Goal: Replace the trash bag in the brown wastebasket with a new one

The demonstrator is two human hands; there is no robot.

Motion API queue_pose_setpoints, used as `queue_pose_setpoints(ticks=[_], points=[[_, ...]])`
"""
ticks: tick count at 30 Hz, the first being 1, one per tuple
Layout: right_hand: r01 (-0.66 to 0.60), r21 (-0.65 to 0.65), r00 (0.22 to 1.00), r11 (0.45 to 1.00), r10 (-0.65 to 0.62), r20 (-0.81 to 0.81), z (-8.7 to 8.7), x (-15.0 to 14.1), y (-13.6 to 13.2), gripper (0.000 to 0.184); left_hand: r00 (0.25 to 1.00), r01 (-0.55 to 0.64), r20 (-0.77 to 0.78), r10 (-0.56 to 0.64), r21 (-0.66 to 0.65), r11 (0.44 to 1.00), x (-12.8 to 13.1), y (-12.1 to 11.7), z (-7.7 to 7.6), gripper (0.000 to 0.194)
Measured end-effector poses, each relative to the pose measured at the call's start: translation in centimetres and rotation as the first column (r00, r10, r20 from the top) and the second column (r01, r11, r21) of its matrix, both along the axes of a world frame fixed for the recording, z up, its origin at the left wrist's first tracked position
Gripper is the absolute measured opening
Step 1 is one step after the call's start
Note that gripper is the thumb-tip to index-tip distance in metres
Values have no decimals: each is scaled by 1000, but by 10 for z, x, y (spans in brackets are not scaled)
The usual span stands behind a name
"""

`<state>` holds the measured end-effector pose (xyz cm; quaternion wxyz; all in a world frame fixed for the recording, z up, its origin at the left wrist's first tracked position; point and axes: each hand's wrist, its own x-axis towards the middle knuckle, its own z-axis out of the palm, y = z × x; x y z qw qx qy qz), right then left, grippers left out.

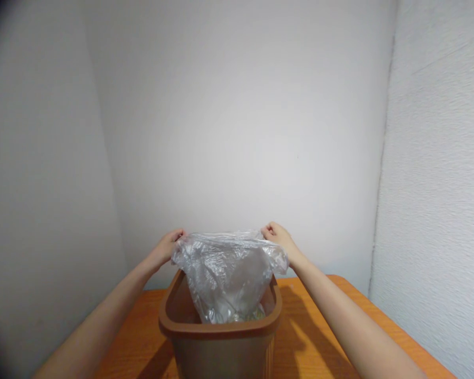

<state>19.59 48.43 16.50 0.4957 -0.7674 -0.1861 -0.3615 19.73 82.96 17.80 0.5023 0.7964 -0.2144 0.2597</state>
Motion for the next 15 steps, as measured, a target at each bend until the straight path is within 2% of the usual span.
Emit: queue_pose_setpoints(ticks=[5, 7, 10, 12, 13, 15], points=[[-30, 42, 1000, 999, 30, 4, 10, -29, -27, 31, 998, -15, 68, 8, 96, 995, -31, 24, 11, 34], [-17, 106, 1000, 994, 15, 18, 7, -42, -46, 37, 997, -27, 80, 19, 101, 994, -45, 38, 10, 35], [5, 198, 1000, 980, -3, -6, -6, -55, -66, 47, 990, -67, 128, 65, 12, 998, -58, 54, 3, 43], [-25, 214, 987, 977, 58, -147, -19, -62, -66, 58, 993, -69, 86, 77, -88, 994, -59, 57, -5, 54], [-67, 216, 960, 974, 122, -253, -26, -66, -63, 64, 998, -55, 11, 57, -130, 990, -59, 56, -9, 61], [-199, 237, 855, 951, 287, -433, -37, -72, -51, 70, 981, 6, -189, -39, -172, 985, -55, 47, -15, 74]])
